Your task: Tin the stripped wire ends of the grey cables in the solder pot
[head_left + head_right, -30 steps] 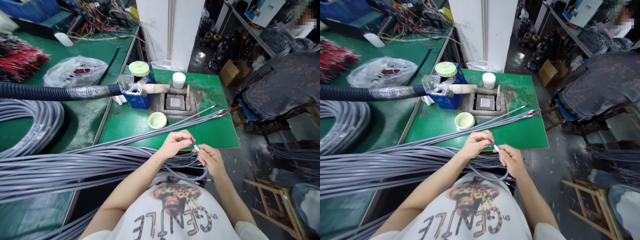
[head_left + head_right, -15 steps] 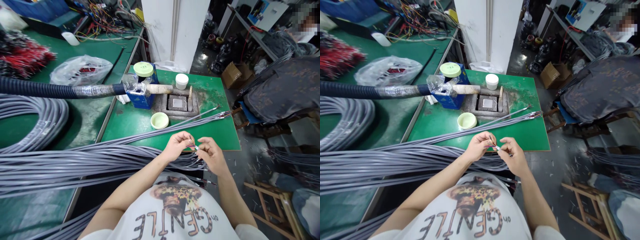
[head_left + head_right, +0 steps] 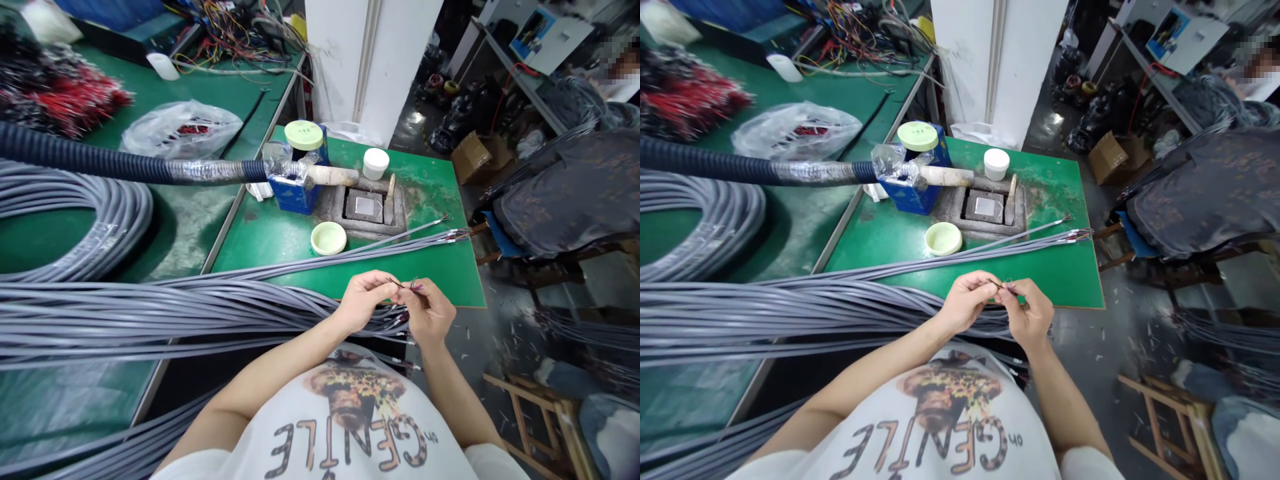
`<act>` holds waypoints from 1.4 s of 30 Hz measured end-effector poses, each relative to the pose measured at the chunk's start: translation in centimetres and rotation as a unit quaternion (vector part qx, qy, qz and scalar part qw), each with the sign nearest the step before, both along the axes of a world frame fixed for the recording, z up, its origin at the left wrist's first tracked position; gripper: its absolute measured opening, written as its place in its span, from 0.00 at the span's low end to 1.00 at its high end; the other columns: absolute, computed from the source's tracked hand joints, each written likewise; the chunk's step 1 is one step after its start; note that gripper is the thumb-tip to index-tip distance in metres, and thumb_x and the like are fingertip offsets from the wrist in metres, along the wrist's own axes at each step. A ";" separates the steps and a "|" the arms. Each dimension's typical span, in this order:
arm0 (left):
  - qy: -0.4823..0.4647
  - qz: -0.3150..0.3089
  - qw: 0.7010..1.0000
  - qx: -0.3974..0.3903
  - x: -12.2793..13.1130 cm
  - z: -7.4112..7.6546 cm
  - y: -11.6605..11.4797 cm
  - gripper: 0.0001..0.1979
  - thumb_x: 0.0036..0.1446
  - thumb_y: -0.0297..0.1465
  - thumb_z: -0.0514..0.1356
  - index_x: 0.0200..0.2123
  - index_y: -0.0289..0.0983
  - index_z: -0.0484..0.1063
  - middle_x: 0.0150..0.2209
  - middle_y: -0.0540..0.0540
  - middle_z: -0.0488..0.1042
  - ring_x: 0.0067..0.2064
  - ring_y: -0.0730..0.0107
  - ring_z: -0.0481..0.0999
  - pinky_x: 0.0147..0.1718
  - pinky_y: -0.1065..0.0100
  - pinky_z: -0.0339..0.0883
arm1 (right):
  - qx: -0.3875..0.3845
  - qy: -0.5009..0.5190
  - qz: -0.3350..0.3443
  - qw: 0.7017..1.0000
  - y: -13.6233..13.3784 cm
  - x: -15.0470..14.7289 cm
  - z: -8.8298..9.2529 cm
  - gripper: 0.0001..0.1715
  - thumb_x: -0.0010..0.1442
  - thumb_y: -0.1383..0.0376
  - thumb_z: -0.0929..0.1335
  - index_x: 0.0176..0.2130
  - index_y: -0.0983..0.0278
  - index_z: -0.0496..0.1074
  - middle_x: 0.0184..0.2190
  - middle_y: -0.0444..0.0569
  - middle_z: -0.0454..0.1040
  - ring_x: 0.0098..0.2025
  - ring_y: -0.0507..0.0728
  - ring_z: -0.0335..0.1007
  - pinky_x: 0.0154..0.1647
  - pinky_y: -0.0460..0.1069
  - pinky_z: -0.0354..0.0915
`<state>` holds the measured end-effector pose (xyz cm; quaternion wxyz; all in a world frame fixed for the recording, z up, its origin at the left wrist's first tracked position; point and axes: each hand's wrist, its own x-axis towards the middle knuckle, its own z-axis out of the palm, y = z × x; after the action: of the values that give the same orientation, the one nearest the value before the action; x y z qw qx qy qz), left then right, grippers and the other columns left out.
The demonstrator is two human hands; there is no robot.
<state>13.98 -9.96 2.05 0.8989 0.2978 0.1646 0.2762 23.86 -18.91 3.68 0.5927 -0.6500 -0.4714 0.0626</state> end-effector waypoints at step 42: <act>-0.030 0.119 0.991 -0.056 -0.8 0.1 1.2 0.07 0.47 0.31 0.68 0.27 0.33 0.75 0.25 0.51 0.72 0.27 0.79 0.69 0.30 0.75 0.64 | -0.001 -0.045 0.096 0.994 4.0 -0.9 1.0 0.05 0.60 0.69 0.66 0.37 0.59 0.70 0.32 0.45 0.71 0.35 0.54 0.69 0.36 0.51 0.66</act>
<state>13.15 -8.75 2.19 0.8793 0.2167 0.1873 0.3804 22.99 -14.91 4.65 0.5614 -0.6045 -0.5579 0.0905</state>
